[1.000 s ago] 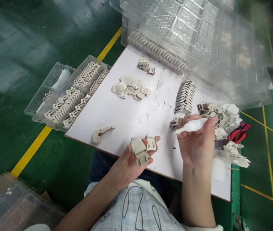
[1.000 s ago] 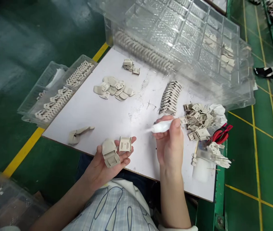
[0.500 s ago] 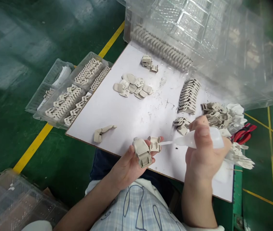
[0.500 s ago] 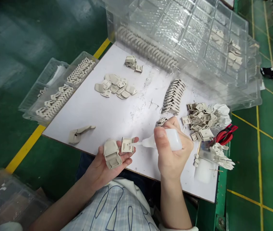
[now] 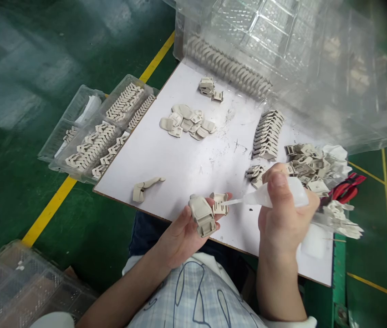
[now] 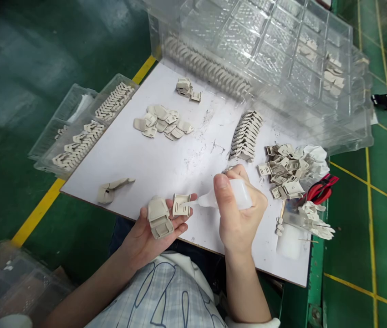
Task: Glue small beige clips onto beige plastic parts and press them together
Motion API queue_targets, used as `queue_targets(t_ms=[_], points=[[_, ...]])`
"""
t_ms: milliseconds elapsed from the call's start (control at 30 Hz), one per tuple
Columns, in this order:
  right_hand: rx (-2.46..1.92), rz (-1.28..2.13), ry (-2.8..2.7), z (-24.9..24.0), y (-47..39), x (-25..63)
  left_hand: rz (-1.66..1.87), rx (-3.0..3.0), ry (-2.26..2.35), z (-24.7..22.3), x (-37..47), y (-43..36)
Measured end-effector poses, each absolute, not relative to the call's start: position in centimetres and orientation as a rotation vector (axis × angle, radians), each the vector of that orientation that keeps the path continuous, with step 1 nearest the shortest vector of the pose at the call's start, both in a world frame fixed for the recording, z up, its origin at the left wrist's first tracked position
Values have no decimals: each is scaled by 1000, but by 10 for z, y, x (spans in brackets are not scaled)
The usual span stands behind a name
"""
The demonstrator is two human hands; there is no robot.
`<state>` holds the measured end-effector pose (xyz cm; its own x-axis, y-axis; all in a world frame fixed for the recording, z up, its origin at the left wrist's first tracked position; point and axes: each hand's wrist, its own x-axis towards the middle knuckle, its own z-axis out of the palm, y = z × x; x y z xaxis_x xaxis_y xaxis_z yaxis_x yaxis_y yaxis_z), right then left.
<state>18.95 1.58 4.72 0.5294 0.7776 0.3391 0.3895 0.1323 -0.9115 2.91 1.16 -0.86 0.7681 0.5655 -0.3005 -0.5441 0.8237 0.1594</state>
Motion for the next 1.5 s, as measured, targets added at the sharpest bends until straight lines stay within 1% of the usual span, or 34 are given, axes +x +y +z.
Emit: queue_targets(t_ms=[500,733,933,1067,1267,1500], points=[[-1434,424,-1031,43,16,188,595,59,379,-8,28,11],[-1528,409,-1046,45,16,187,605,61,390,-7,29,10],[-1466,458,-1008,46,16,187,616,69,367,-10,28,9],[-1448,417,-994,45,14,192,613,53,335,-11,27,9],[-1541,392,-970,42,11,197,623,39,364,-11,28,9],[-1511,454,-878,41,7,200,629,46,385,-12,28,9]])
